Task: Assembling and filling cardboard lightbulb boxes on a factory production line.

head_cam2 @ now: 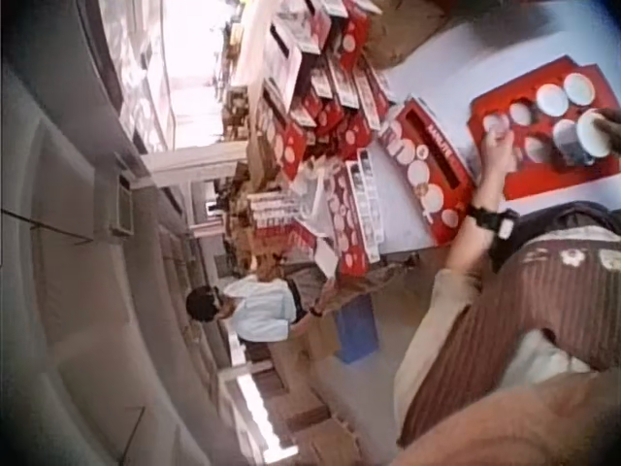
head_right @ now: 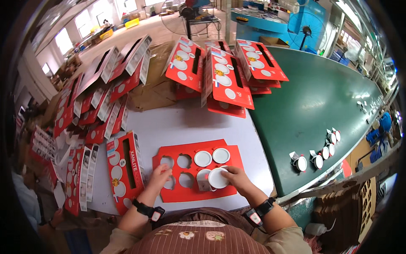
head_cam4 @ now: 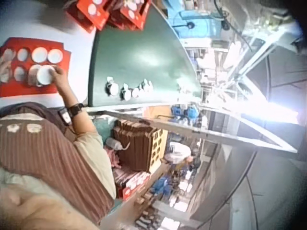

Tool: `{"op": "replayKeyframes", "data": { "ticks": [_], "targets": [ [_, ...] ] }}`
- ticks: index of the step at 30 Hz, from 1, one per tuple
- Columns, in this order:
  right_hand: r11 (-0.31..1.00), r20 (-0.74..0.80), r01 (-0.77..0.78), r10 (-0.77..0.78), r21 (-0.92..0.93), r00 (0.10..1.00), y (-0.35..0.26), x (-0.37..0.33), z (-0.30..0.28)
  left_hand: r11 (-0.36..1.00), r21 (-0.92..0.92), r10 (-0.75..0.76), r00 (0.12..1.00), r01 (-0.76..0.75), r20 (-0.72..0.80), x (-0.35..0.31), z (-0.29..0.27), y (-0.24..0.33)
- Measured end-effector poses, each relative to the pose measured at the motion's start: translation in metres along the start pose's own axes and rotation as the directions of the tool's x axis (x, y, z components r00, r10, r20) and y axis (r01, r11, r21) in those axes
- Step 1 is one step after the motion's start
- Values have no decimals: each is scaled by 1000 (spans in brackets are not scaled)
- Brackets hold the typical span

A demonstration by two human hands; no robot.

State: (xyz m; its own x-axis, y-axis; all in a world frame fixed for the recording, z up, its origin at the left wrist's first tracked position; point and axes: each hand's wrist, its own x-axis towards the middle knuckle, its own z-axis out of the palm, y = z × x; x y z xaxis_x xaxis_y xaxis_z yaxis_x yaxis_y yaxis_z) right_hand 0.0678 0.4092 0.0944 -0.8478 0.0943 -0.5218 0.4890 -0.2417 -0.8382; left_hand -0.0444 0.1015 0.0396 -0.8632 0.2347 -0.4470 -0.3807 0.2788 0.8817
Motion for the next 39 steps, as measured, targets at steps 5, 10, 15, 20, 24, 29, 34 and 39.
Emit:
{"op": "replayKeyframes", "data": {
  "ticks": [5, 10, 15, 20, 24, 29, 34, 39],
  "targets": [
    [987, 27, -24, 20, 160, 999, -6, 5, -2, 951, 296, 114, 992, -95, -49, 23, 7, -1],
    [987, 6, -3, 2, 158, 1000, -2, 11, -2, 899, 437, -94, 981, 12, 168, 15, 12, 11],
    [993, -41, 106, -108, -50, 993, 3, 16, 12, 741, 667, -49, 984, -80, 172, 9, 17, 21],
    [944, -71, 214, -239, -251, 969, 6, 29, 37, 553, 806, 192, 973, -213, 126, -5, 26, 27],
    [876, -130, 253, -331, -410, 935, 6, 42, 56, 555, 809, 194, 976, -196, 103, -21, 28, 35],
    [546, -62, 320, -568, -774, 821, 5, 47, 80, 539, 822, 178, 979, -182, 100, -30, 29, 44],
    [502, -46, 244, -498, -829, 866, 4, 47, 97, 553, 803, 217, 969, -223, 120, -31, 33, 41],
    [473, 26, 264, -451, -840, 892, -1, 47, 91, 584, 772, 223, 964, -251, 145, -26, 31, 32]
  ]
}}
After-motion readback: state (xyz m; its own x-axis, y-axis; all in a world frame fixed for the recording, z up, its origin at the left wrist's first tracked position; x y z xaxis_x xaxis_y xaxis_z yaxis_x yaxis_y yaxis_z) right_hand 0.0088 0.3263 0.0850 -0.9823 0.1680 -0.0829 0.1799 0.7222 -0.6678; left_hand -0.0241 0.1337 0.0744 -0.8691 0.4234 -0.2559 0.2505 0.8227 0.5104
